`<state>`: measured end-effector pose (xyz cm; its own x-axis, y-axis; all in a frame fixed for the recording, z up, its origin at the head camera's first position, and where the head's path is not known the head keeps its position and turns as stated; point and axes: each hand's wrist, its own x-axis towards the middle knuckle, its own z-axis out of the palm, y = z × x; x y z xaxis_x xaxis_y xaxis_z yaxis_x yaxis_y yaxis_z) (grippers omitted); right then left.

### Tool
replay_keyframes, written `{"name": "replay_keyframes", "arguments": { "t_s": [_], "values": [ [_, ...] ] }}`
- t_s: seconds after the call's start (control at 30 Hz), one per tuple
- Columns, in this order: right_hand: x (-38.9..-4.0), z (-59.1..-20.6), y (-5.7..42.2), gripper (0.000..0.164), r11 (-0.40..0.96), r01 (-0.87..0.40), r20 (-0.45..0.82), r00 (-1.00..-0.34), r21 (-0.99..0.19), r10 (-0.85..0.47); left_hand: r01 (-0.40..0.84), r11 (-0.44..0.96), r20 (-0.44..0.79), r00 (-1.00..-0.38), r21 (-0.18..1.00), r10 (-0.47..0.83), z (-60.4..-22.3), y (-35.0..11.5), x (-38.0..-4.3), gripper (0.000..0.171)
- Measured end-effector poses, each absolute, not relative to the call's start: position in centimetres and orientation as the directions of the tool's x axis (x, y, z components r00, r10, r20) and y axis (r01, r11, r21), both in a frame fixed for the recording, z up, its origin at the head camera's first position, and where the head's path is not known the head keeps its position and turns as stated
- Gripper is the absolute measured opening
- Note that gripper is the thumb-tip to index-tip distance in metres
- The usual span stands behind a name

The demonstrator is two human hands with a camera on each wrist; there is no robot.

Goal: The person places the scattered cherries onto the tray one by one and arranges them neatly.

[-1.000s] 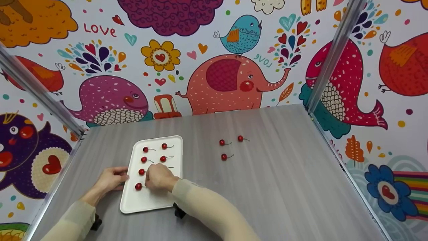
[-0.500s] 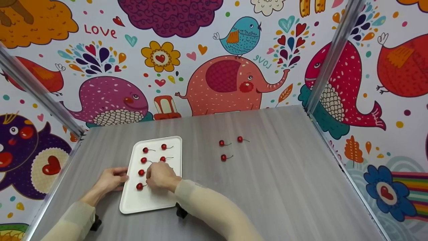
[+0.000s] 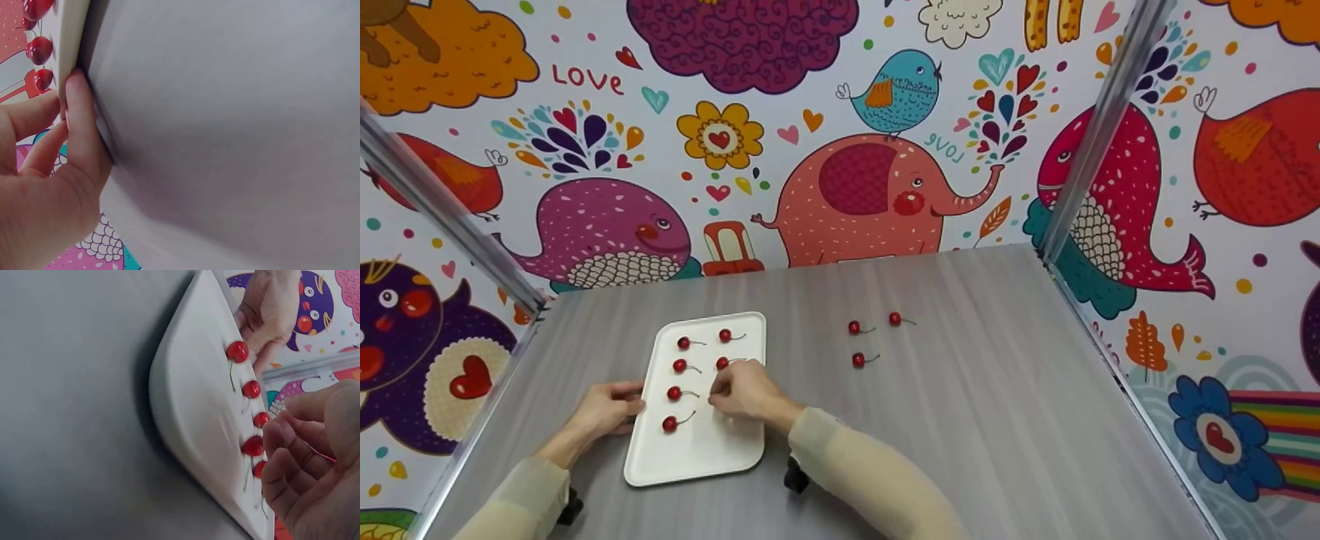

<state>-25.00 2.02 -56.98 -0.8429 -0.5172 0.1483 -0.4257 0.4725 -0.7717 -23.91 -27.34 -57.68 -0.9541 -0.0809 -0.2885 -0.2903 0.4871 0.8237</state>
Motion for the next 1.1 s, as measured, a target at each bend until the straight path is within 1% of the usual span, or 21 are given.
{"name": "replay_keyframes", "arguments": {
  "t_s": [0.23,0.47,0.57,0.8,0.97,1.1],
  "values": [
    [-25.5,-56.1,5.4,0.014,0.495,-0.414,0.197,-0.88,-0.764,-0.432,-0.286,0.505,-0.284,-0.955,0.815,-0.082,-57.9,-27.4,-23.8,0.052],
    [-26.2,-55.7,10.0,0.017,0.504,-0.348,0.176,-0.917,-0.79,-0.357,-0.286,0.494,-0.287,-0.955,0.821,-0.075,-57.9,-27.6,-23.8,0.051],
    [-26.4,-55.8,12.2,0.015,0.52,-0.339,0.186,-0.928,-0.784,-0.323,-0.294,0.488,-0.294,-0.953,0.822,-0.078,-57.8,-27.5,-23.8,0.051],
    [-26.7,-56.6,16.7,0.016,0.607,-0.304,0.168,-0.948,-0.734,-0.272,-0.307,0.475,-0.311,-0.948,0.824,-0.073,-57.8,-27.7,-23.8,0.052],
    [-26.8,-57.4,19.5,0.011,0.662,-0.359,0.247,-0.933,-0.658,-0.261,-0.292,0.493,-0.302,-0.951,0.82,-0.062,-57.8,-27.7,-23.9,0.052],
    [-26.9,-58.0,21.6,0.012,0.686,-0.362,0.289,-0.931,-0.631,-0.225,-0.29,0.496,-0.301,-0.952,0.818,-0.06,-57.7,-27.6,-24.0,0.052]
  ]
}}
